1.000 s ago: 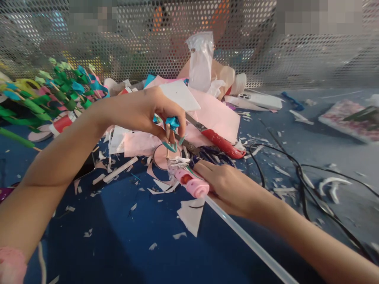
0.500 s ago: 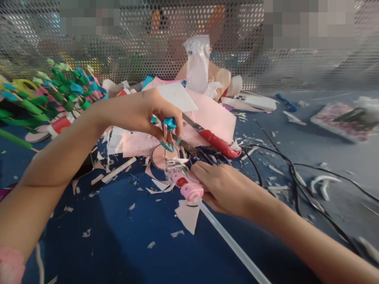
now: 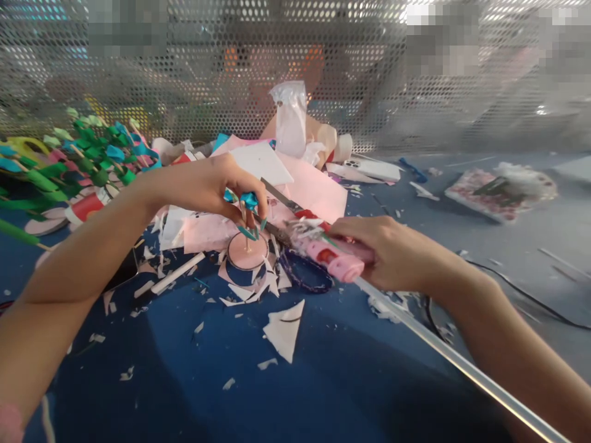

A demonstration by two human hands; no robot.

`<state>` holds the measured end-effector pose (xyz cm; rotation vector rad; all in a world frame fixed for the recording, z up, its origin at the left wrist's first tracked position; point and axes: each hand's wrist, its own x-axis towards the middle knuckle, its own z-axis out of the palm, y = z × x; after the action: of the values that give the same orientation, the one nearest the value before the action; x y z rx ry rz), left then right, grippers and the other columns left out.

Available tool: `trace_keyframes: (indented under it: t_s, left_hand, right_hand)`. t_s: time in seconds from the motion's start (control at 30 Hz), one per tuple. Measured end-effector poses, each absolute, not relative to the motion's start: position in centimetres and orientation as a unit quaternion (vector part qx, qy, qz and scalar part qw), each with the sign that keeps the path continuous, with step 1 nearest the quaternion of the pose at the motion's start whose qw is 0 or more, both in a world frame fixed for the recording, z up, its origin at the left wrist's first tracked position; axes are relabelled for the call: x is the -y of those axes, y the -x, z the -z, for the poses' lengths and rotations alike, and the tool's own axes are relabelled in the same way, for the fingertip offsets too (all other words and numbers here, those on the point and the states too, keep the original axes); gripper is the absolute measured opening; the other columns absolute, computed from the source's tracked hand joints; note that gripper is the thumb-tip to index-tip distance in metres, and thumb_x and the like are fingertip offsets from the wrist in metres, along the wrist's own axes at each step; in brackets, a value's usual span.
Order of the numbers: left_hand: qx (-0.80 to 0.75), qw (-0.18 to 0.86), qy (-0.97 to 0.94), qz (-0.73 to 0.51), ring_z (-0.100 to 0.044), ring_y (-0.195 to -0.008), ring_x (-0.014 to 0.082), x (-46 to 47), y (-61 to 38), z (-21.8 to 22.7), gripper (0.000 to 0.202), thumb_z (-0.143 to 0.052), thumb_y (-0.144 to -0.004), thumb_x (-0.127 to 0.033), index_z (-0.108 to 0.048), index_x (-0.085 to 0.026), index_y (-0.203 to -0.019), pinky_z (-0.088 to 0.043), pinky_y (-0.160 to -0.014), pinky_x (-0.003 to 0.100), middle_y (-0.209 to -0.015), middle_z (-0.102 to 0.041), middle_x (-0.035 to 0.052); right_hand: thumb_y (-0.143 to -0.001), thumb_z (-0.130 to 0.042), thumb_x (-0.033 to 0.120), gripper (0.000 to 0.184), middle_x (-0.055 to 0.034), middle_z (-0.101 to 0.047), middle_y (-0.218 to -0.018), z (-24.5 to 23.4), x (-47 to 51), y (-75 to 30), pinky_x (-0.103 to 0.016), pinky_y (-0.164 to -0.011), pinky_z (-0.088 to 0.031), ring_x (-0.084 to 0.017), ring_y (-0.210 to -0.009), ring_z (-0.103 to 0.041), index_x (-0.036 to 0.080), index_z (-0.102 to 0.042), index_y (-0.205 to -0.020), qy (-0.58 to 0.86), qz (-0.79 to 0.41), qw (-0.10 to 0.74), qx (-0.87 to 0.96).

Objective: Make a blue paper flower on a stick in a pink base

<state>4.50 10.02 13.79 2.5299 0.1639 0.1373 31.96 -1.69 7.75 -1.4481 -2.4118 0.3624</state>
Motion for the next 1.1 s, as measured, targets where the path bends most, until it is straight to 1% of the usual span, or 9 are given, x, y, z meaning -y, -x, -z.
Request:
trace_keyframes:
  t_s: [0.13, 0.27, 0.33, 0.5, 0.57, 0.7, 0.8, 0.93, 1.1]
  left_hand:
    - [-0.056, 0.296, -0.952, -0.051, -0.066, -0.078, 0.0115, -10.1, -4.3, -13.9, 0.019, -0.06, -0.075, -0.017, -0.066, -0.019, -0.093, -0.047, -0.072, 0.022, -0.087, -0.071, 0.002]
    - [-0.059, 0.297, -0.952, -0.044, -0.067, -0.08, 0.0129, -10.1, -4.3, -14.1, 0.022, -0.061, -0.073, -0.014, -0.067, -0.019, -0.093, -0.047, -0.068, 0.021, -0.089, -0.071, 0.0045]
    - [-0.061, 0.313, -0.947, -0.043, -0.067, -0.078, 0.0125, -10.1, -4.3, -14.0, 0.022, -0.062, -0.072, -0.014, -0.067, -0.019, -0.093, -0.048, -0.068, 0.021, -0.089, -0.071, 0.0044]
    - [-0.083, 0.332, -0.939, -0.044, -0.068, -0.079, 0.0125, -10.1, -4.2, -14.0, 0.023, -0.063, -0.072, -0.013, -0.068, -0.02, -0.093, -0.048, -0.071, 0.021, -0.086, -0.072, 0.002]
    - [-0.09, 0.328, -0.939, -0.046, -0.068, -0.079, 0.0131, -10.1, -4.2, -13.9, 0.027, -0.063, -0.071, -0.012, -0.068, -0.021, -0.096, -0.048, -0.072, 0.023, -0.088, -0.073, 0.0015]
    - [-0.108, 0.316, -0.94, -0.065, -0.067, -0.075, 0.0138, -10.3, -4.1, -13.8, 0.045, -0.065, -0.066, -0.01, -0.065, -0.023, -0.109, -0.048, -0.077, 0.027, -0.084, -0.072, 0.0008]
    - [-0.112, 0.324, -0.935, -0.092, -0.066, -0.07, 0.0133, -10.3, -4.1, -13.8, 0.055, -0.066, -0.063, -0.008, -0.061, -0.023, -0.116, -0.049, -0.073, 0.026, -0.077, -0.072, 0.0001]
    - [-0.114, 0.351, -0.922, -0.119, -0.066, -0.065, 0.0131, -9.8, -4.0, -14.2, 0.055, -0.068, -0.062, -0.009, -0.061, -0.02, -0.116, -0.05, -0.065, 0.023, -0.072, -0.071, 0.0015]
    - [-0.129, 0.381, -0.895, -0.195, -0.066, -0.073, 0.0159, -10.1, -3.5, -14.6, 0.058, -0.072, -0.06, -0.013, -0.06, -0.018, -0.116, -0.052, -0.07, 0.027, -0.076, -0.069, 0.0029]
  right_hand:
    - [-0.073, -0.052, 0.027, 0.013, -0.0102, -0.059, -0.084, -8.8, 0.7, -33.2, -0.033, -0.063, -0.036, -0.022, -0.071, -0.053, 0.022, -0.045, -0.082, 0.64, 0.05, 0.12, 0.757]
    - [-0.079, -0.052, 0.054, 0.036, -0.0124, -0.056, -0.077, -7.9, -0.3, -34.0, -0.03, -0.052, -0.03, -0.019, -0.058, -0.047, 0.021, -0.037, -0.077, 0.757, 0.089, 0.067, 0.643]
    - [-0.077, -0.057, 0.056, 0.04, -0.0147, -0.057, -0.075, -7.0, -0.6, -34.3, -0.03, -0.051, -0.033, -0.021, -0.06, -0.051, 0.02, -0.041, -0.077, 0.774, 0.088, 0.061, 0.624]
    - [-0.081, -0.057, 0.05, 0.049, -0.0288, -0.057, -0.092, -6.8, 0.3, -33.4, -0.041, -0.066, -0.043, -0.042, -0.092, -0.055, 0.003, -0.054, -0.094, 0.8, 0.163, -0.005, 0.578]
    - [-0.08, -0.059, 0.047, 0.049, -0.029, -0.056, -0.1, -7.6, 1.1, -31.7, -0.047, -0.076, -0.043, -0.045, -0.102, -0.049, 0.002, -0.054, -0.098, 0.768, 0.207, 0.052, 0.604]
    - [-0.076, -0.059, 0.054, 0.039, -0.0129, -0.062, -0.09, -8.2, 1.7, -26.7, -0.038, -0.074, -0.046, -0.027, -0.086, -0.057, 0.017, -0.058, -0.088, 0.636, -0.021, 0.254, 0.729]
    - [-0.064, -0.068, 0.058, 0.049, -0.0042, -0.061, -0.075, -7.2, 0.4, -23.4, -0.03, -0.058, -0.044, -0.017, -0.064, -0.055, 0.018, -0.059, -0.09, 0.562, -0.239, 0.289, 0.737]
    - [-0.064, -0.069, 0.056, 0.04, -0.0005, -0.053, -0.061, -5.6, -2.2, -21.0, -0.027, -0.053, -0.036, -0.011, -0.056, -0.044, 0.017, -0.06, -0.069, 0.498, -0.293, 0.332, 0.746]
    - [-0.06, -0.073, 0.058, 0.043, 0.0015, -0.051, -0.057, -6.0, -4.6, -20.3, -0.026, -0.051, -0.034, -0.01, -0.054, -0.04, 0.016, -0.06, -0.063, 0.442, -0.305, 0.441, 0.719]
